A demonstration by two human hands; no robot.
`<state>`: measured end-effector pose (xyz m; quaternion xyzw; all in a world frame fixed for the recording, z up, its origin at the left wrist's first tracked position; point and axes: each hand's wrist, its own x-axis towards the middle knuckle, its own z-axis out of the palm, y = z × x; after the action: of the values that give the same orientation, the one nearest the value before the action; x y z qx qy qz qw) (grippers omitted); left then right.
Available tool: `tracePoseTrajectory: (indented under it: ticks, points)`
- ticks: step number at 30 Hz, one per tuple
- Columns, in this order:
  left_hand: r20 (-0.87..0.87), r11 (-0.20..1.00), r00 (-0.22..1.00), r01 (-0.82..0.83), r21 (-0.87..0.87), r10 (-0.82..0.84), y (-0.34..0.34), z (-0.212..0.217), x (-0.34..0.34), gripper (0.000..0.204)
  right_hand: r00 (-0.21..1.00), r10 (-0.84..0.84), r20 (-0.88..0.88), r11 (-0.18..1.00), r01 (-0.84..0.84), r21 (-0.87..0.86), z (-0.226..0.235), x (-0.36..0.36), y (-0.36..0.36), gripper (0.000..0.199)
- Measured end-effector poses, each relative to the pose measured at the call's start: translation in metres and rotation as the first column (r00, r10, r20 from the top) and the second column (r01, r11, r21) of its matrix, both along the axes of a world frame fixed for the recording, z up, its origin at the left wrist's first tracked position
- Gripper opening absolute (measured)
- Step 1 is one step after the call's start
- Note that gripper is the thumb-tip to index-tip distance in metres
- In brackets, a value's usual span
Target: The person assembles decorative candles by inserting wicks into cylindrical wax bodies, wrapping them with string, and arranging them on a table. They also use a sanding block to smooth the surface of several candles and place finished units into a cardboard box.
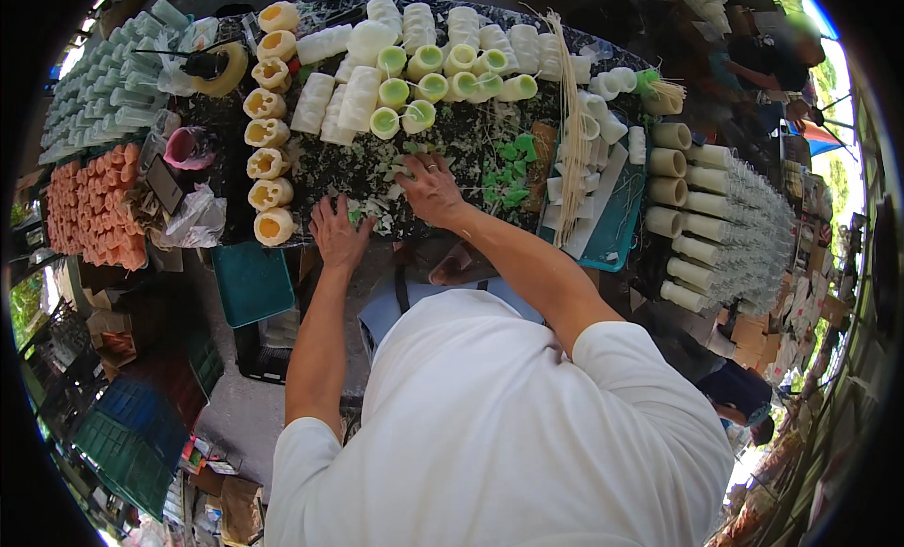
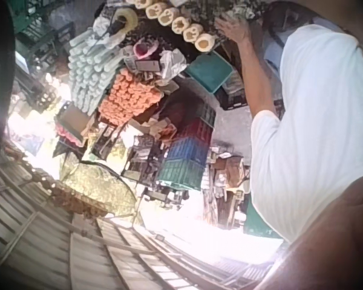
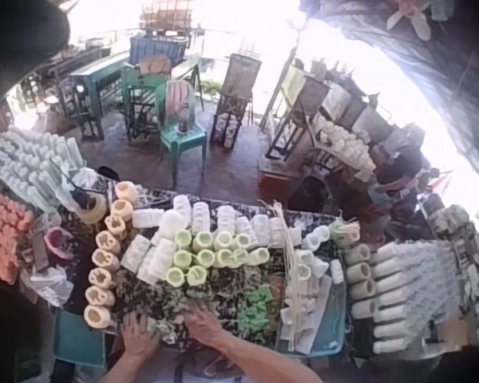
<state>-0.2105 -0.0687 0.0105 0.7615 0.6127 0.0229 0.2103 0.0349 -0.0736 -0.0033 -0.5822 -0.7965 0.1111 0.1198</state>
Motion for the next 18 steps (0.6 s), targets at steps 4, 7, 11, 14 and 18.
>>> tracePoseTrajectory:
  ticks: [4,7,11,14,18]
  points:
    - [-0.046,1.000,0.999,0.024,0.001,-0.024,-0.025,-0.005,0.010,0.092,0.944,-0.243,-0.221,0.968,0.222,-0.116,0.042,0.065,-0.015,0.044]
    - [0.022,0.990,1.000,0.018,0.141,-0.022,-0.033,-0.036,0.030,0.085,0.890,-0.415,0.190,0.905,0.382,0.187,-0.015,0.172,-0.045,0.057]
    - [0.117,0.979,0.993,0.001,0.203,-0.026,-0.022,-0.051,0.049,0.073,0.857,-0.483,0.178,0.874,0.484,0.036,-0.029,0.211,-0.039,0.054]
    - [0.082,0.977,0.996,0.021,0.211,-0.040,-0.021,-0.042,0.057,0.068,0.903,-0.262,0.340,0.924,0.337,-0.183,-0.032,0.213,-0.040,0.056]
    - [0.120,0.982,0.985,0.100,0.162,-0.120,-0.029,-0.008,0.067,0.065,0.949,-0.305,0.080,0.885,0.313,-0.346,0.010,0.191,-0.070,0.059]
